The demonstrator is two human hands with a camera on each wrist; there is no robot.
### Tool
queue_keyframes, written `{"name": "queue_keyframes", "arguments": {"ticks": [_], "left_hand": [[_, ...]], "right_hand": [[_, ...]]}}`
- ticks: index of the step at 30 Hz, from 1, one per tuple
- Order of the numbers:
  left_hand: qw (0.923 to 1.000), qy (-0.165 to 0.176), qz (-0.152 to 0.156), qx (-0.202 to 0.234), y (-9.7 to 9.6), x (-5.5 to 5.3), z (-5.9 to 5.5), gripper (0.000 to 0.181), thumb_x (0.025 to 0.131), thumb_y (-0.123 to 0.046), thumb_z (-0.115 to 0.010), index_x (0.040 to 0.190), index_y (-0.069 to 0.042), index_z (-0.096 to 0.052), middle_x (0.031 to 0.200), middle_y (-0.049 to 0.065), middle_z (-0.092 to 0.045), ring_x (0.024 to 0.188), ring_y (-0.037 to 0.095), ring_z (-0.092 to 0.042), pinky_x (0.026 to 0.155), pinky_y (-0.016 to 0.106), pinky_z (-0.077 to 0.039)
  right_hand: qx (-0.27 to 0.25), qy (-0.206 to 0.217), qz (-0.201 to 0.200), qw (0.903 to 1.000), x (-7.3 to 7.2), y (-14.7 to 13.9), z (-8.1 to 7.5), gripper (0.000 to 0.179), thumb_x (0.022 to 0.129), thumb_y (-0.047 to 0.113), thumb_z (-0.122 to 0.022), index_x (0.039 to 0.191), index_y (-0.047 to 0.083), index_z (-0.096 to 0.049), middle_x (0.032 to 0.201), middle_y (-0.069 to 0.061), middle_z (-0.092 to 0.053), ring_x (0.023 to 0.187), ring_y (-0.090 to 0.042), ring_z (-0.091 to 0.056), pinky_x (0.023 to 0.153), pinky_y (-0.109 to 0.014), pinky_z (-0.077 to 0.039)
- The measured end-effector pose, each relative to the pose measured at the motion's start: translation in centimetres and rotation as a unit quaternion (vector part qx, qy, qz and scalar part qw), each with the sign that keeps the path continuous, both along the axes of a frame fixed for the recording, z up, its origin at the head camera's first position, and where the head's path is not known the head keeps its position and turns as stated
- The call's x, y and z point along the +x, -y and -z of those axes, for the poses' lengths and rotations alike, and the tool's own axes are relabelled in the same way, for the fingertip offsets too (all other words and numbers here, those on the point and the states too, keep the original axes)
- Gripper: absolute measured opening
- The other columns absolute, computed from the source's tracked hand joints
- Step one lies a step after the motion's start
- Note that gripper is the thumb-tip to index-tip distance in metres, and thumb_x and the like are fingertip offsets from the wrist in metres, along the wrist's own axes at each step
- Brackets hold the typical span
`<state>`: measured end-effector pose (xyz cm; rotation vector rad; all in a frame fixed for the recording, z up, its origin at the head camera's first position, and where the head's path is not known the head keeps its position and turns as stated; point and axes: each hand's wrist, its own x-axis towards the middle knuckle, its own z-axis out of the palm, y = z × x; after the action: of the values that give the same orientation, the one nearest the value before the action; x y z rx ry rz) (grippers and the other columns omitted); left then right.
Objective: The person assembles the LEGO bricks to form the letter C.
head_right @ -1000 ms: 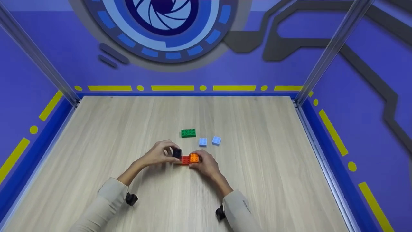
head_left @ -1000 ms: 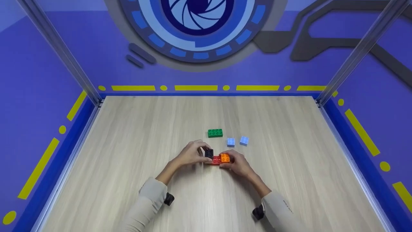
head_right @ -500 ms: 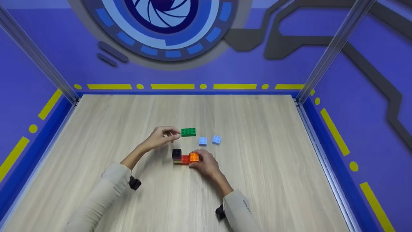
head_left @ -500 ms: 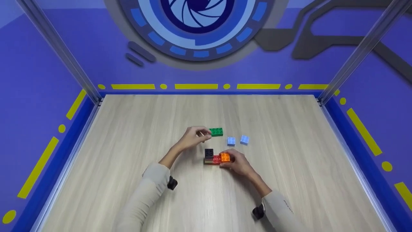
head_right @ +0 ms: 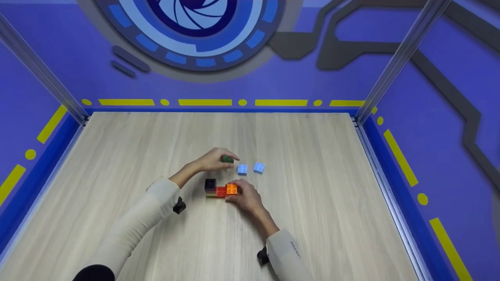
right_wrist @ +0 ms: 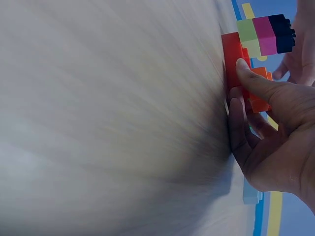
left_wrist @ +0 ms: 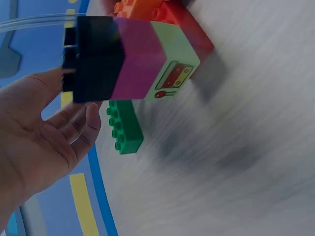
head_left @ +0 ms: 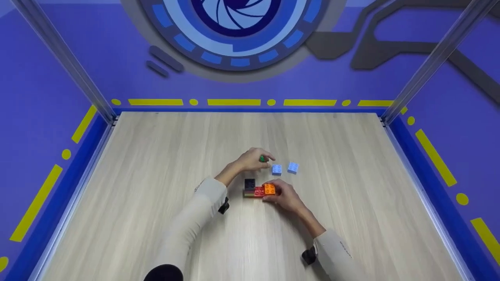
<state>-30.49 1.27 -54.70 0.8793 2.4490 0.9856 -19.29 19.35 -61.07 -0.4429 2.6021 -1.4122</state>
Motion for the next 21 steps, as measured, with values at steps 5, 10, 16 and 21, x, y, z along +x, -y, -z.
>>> {"name": "queue_keyframes", "arguments": {"ticks": [5, 10, 16, 21], "left_hand": [[0.9988, -0.005, 0.027, -0.040, -0.9, 0.3, 0.9, 0.034, 0.098, -0.005, -0.061, 0.131, -0.009, -0.070, 0.130, 0.011, -0.071, 0.081, 0.015, -0.050, 0.069, 0.023, -0.037], [0.9973, -0.013, 0.060, -0.040, -0.7, 0.9, 1.8, 0.032, 0.099, -0.003, -0.058, 0.129, -0.003, -0.070, 0.127, 0.014, -0.072, 0.069, 0.012, -0.041, 0.063, 0.021, -0.031], [0.9982, -0.004, 0.049, -0.034, 0.0, 0.8, 2.1, 0.030, 0.098, -0.004, -0.060, 0.125, -0.003, -0.072, 0.127, 0.013, -0.072, 0.089, 0.018, -0.058, 0.077, 0.024, -0.044], [0.9993, -0.016, 0.032, -0.014, 1.1, 0.7, 2.5, 0.028, 0.096, -0.004, -0.061, 0.121, 0.000, -0.073, 0.121, 0.015, -0.074, 0.109, 0.030, -0.069, 0.094, 0.042, -0.055]], "right_hand": [[0.000, -0.013, -0.004, 0.9999, -0.1, -0.1, 0.0, 0.040, 0.086, 0.016, -0.082, 0.121, 0.005, -0.068, 0.116, -0.013, -0.069, 0.098, -0.018, -0.057, 0.086, -0.024, -0.044], [0.000, -0.005, 0.000, 1.0000, 0.1, 0.0, 0.1, 0.040, 0.086, 0.016, -0.082, 0.122, 0.005, -0.067, 0.117, -0.013, -0.069, 0.100, -0.019, -0.058, 0.087, -0.025, -0.045], [0.000, 0.002, 0.001, 1.0000, 0.1, 0.0, 0.0, 0.040, 0.087, 0.017, -0.081, 0.124, 0.007, -0.068, 0.119, -0.011, -0.068, 0.100, -0.018, -0.055, 0.088, -0.025, -0.044], [0.002, -0.002, 0.000, 1.0000, -0.1, -0.1, 0.0, 0.038, 0.087, 0.017, -0.081, 0.122, 0.007, -0.069, 0.118, -0.012, -0.068, 0.100, -0.018, -0.056, 0.088, -0.024, -0.044]]}}
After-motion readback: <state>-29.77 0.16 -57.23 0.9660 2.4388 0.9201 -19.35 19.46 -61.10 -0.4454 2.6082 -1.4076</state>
